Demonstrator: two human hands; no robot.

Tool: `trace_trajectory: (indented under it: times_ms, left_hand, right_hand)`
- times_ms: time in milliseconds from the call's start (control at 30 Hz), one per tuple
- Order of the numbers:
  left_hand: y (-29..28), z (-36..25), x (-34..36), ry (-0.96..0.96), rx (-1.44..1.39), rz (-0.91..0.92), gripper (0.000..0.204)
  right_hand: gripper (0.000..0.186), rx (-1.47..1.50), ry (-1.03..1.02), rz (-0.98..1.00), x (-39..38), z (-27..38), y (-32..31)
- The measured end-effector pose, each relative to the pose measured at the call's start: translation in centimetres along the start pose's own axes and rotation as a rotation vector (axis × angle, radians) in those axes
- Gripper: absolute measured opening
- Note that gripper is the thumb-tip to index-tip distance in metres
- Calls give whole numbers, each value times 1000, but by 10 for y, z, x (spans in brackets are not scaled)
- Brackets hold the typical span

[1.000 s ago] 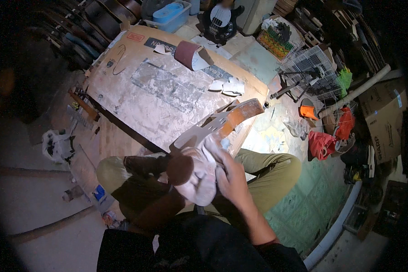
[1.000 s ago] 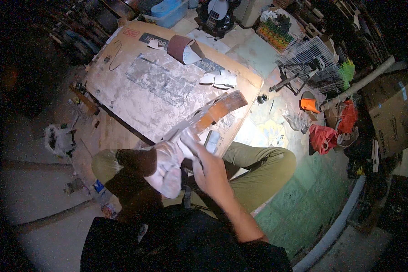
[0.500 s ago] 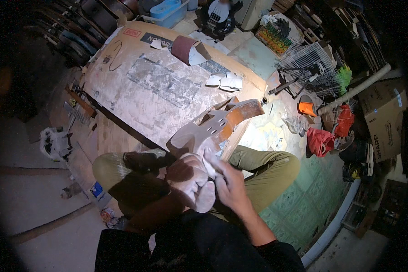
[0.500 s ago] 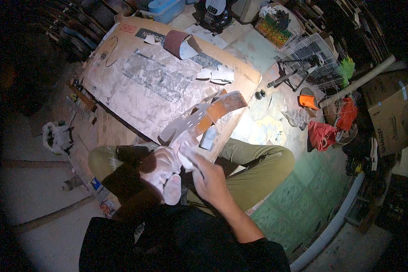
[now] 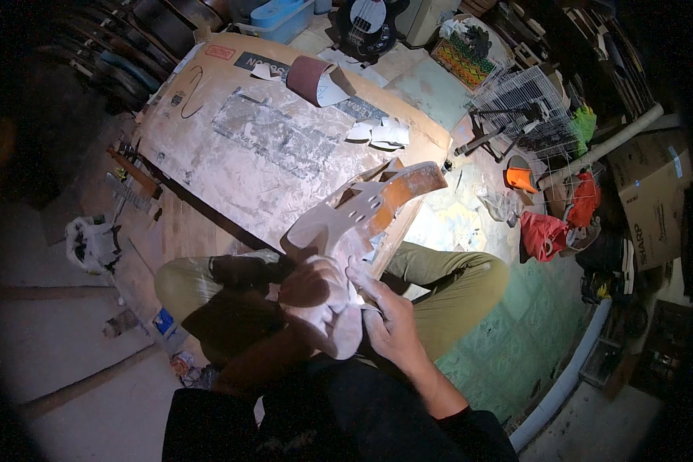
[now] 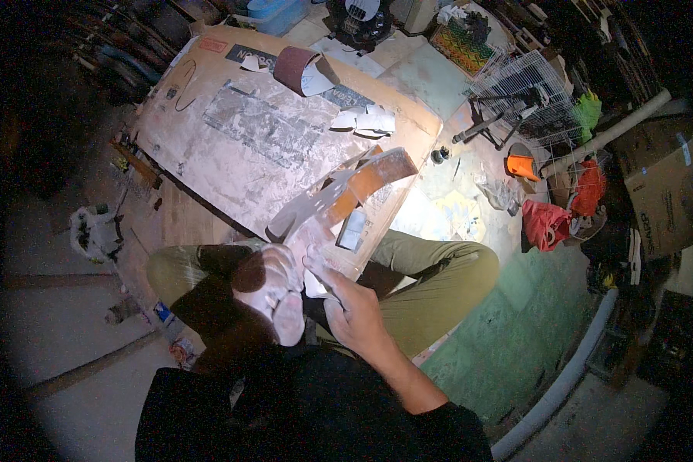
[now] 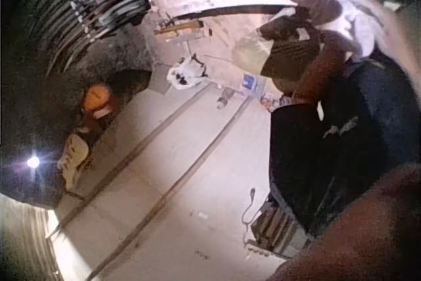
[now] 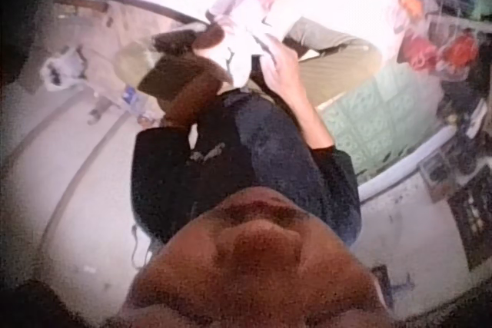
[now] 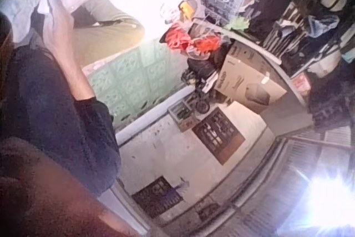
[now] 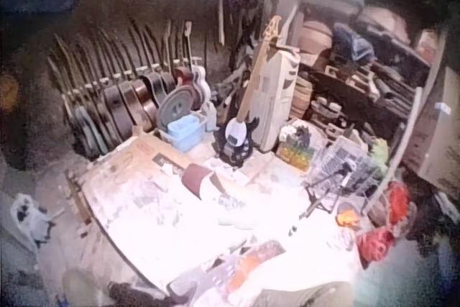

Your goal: The person sands the surface and edges of a wooden electric guitar body using a sanding block.

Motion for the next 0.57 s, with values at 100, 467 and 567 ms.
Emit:
trace_trajectory:
  times_ms: [100, 467, 567]
  left_hand:
    - [2, -2, 4, 12, 12, 8, 16]
    - [19, -17, -42, 88, 81, -53, 27]
    - [16, -28, -56, 208, 151, -229, 34]
  right_hand:
    - [57, 6, 40, 37, 29, 3, -5]
    - [61, -291, -43, -223, -5, 15, -63]
    - [71, -436, 59, -205, -5, 14, -71]
Point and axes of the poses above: each hand's wrist, its own x-axis towards the middle knuckle, its own y-axis out of the palm, z = x × y, the point moved 10 cm from there along x, towards the middle knuckle, and after that the axes turned 4 degrees about -x, right-handed, at the moved point
